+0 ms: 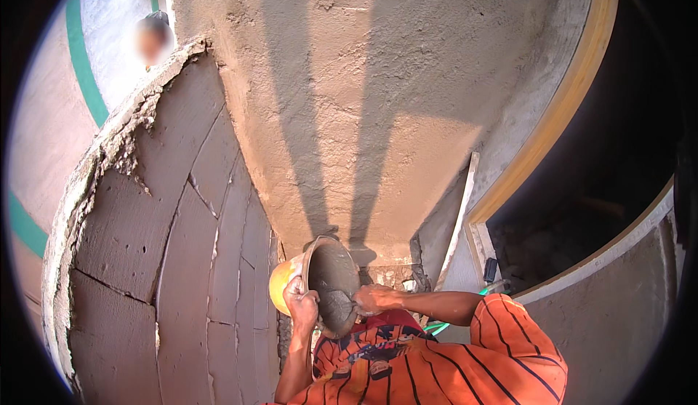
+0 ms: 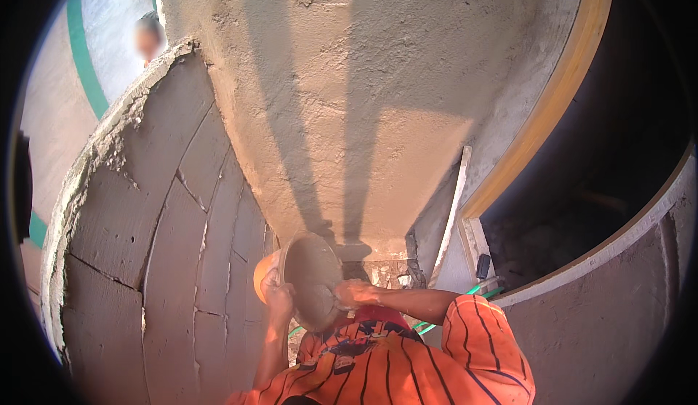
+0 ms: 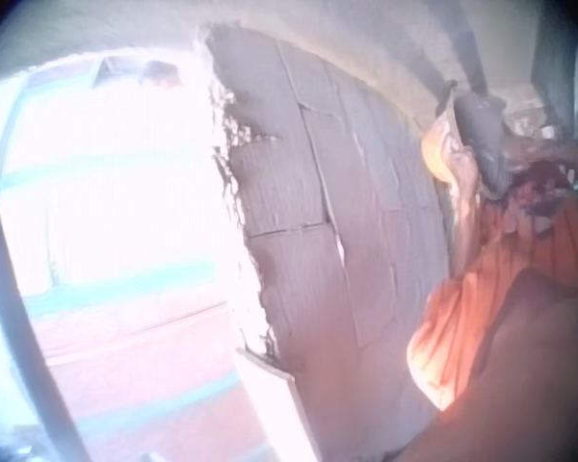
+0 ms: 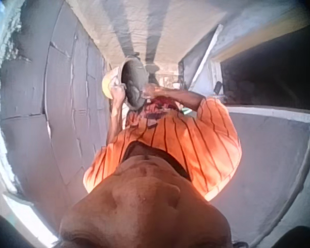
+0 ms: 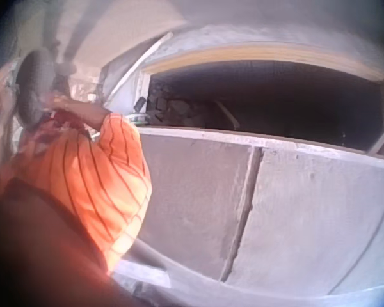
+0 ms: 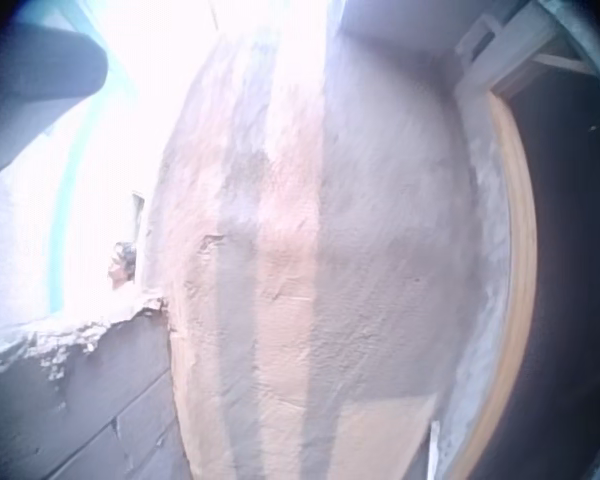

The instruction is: The person scoops cement from a bucket using a trowel and applies it to a curved wall. They repeatedly smooth the surface with the trowel, working on the vertical section of the wall.

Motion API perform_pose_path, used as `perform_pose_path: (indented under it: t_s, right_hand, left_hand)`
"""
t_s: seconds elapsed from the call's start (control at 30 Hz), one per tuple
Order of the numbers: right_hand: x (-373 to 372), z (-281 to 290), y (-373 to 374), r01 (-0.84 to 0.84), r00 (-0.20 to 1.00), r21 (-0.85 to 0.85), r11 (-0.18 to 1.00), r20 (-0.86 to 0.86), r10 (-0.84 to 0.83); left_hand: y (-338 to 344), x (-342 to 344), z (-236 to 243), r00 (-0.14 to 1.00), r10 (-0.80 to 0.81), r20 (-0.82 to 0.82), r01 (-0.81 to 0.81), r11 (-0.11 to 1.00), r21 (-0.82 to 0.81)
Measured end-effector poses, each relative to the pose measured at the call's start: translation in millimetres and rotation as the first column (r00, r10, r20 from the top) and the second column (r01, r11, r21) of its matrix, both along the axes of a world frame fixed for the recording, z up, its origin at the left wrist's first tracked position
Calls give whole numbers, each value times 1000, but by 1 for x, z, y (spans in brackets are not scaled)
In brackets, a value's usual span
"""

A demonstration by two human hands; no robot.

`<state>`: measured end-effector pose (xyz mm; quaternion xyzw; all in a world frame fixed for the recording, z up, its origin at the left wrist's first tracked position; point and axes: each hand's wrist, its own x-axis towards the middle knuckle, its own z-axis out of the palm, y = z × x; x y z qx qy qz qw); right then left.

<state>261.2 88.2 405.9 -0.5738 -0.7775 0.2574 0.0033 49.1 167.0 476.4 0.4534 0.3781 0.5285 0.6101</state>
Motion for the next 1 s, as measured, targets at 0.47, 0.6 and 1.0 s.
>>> perform_pose_path:
  t_s: [0.47, 0.6, 1.0]
  right_hand:
    - [32, 58, 8, -4, 989, -32, 999, -146, -1]
    - [61, 88, 11, -57, 992, -68, 996, -112, 49]
    - [262, 83, 167, -195, 850, -738, 646, -456, -264]
  left_hand:
    - [-20, -2, 37, 970, 210, 122, -188, 968, -169]
    - [-31, 18, 41, 937, 336, 92, -312, 927, -206]
    - [-102, 58, 30, 741, 670, -29, -654, 712, -257]
